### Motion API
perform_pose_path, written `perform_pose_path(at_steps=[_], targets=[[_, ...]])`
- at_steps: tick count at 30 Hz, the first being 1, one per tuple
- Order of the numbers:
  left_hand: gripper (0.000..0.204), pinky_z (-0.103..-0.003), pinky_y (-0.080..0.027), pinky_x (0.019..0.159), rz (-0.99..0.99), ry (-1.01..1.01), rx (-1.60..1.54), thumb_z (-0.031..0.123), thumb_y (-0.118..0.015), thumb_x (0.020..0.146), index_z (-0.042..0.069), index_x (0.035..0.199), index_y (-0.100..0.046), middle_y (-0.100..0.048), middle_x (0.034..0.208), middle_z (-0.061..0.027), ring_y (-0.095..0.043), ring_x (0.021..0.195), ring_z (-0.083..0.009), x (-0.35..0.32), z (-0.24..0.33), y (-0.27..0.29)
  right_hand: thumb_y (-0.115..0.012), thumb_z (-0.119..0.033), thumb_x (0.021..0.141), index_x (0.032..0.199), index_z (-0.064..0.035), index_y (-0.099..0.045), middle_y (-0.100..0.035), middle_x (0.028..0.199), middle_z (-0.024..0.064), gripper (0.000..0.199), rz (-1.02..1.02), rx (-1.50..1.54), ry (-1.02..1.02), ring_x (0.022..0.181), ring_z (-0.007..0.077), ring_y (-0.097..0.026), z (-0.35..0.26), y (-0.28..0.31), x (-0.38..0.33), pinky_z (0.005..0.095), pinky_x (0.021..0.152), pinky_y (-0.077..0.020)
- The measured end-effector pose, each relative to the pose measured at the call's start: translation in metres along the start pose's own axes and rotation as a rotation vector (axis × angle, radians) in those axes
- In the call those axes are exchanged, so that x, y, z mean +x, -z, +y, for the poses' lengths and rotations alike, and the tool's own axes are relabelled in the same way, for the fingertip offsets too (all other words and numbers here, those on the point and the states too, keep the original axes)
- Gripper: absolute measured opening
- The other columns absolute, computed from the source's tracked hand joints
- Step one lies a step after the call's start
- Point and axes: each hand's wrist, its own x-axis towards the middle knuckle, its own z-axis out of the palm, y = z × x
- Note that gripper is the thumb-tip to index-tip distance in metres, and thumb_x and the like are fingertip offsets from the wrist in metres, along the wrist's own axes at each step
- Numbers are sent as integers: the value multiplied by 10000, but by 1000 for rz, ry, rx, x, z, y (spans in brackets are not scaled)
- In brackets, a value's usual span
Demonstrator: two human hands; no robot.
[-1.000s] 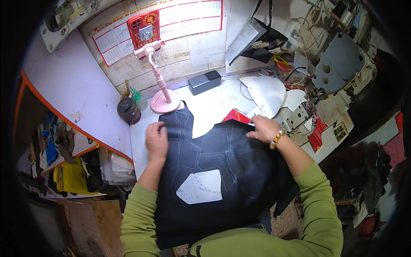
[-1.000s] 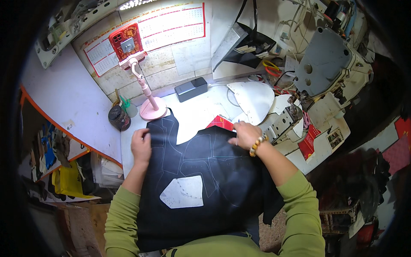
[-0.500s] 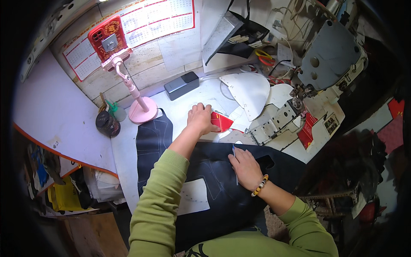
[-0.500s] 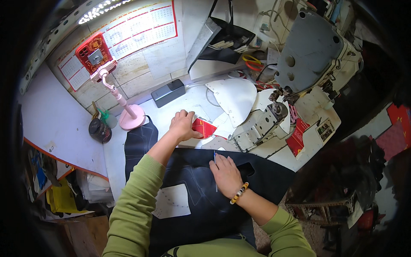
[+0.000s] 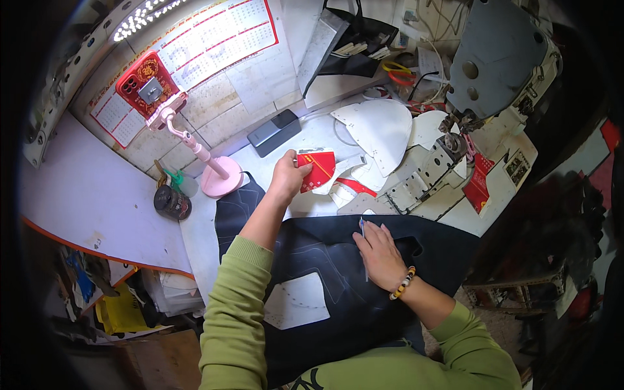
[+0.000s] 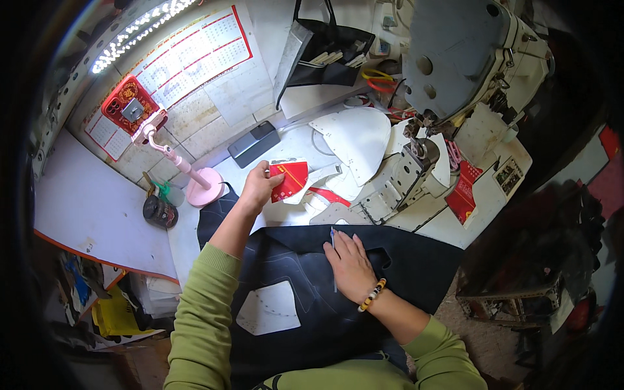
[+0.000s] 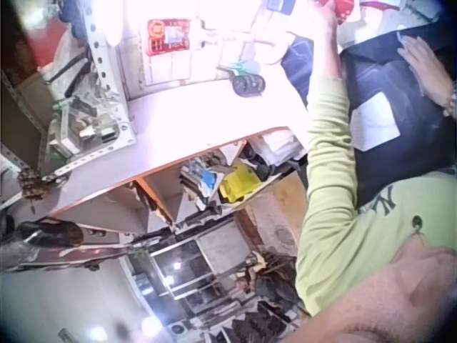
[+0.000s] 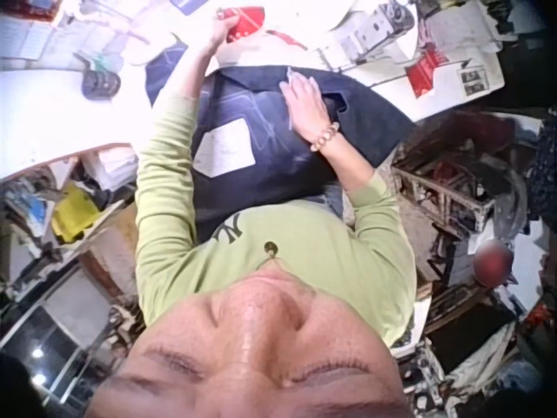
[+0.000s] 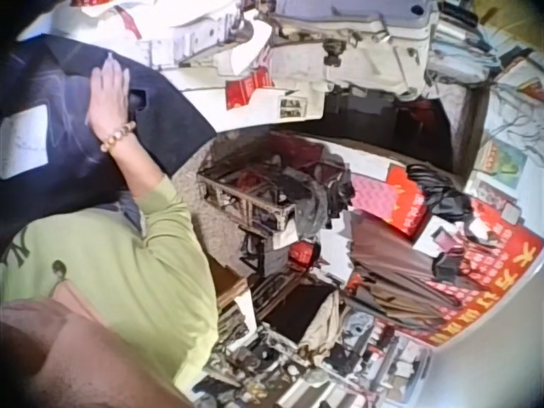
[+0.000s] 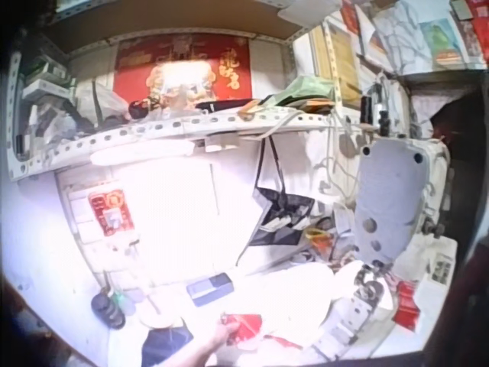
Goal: The person places paper templates on a large black leather sheet and uses a blue pen to trace the outlines. They reposition the templates multiple times to mark different sections of the leather.
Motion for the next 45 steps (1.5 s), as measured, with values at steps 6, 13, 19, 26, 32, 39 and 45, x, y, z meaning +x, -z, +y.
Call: perform_pose_path(at_steps=[6, 13, 19, 26, 32, 39, 45], targets=[[153, -281, -540, 633, 96, -25, -215, 19, -605, 946, -15, 1065, -516, -671, 907, -110, -667, 753, -145, -8, -10, 24, -559, -65, 879, 1273, -11, -558, -496, 1375, 218, 398, 6, 36, -7, 1334, 361, -429, 0, 2, -1, 507, 1138, -301], [321, -292, -535, 678, 350, 12, -31, 60, -647, 913, -29, 1197, -528, -675, 908, -126, -661, 757, -168, -2, -23, 54, -475, -84, 907, 1272, -3, -550, -497, 1373, 218, 382, 26, 44, -7, 1345, 347, -418, 0, 1, -1, 497, 1148, -285], [613, -439, -451, 962, 430, -337, 891, 213, -836, 721, 21, 1234, -562, -552, 1188, -193, -520, 1127, -367, -40, -7, 15, -469, -90, 911, 1273, 0, -547, -495, 1374, 220, 382, 35, 48, -4, 1345, 352, -415, 1, -1, -2, 503, 1148, -284], [478, -457, -443, 935, -129, -203, 963, 278, -879, 655, 83, 1032, -658, -578, 1136, -150, -524, 1119, -351, -62, 4, -32, -467, -93, 909, 1268, 5, -551, -495, 1367, 227, 381, 42, 52, 4, 1337, 359, -419, 2, -2, -2, 507, 1144, -289], [323, -413, -510, 742, -20, -118, 533, 119, -728, 797, 54, 1089, -607, -681, 853, -149, -674, 829, -317, -48, -15, -19, -468, -86, 906, 1272, 3, -551, -496, 1361, 231, 386, 55, 51, 5, 1327, 367, -425, 2, -6, -2, 516, 1137, -296], [196, -275, -478, 593, 375, -153, 72, -19, -597, 885, -3, 1080, -605, -607, 833, -55, -556, 668, -123, -42, -25, 38, -476, -74, 901, 1274, 1, -549, -494, 1358, 237, 388, 57, 64, 9, 1328, 374, -423, 3, -8, -4, 526, 1140, -286], [164, -271, -477, 607, 359, -135, 34, -62, -565, 885, 16, 1014, -629, -611, 859, -38, -535, 681, -110, -49, -37, 60, -481, -74, 899, 1282, -1, -540, -488, 1363, 235, 394, 39, 61, 8, 1335, 376, -414, 3, -7, -3, 528, 1143, -279]])
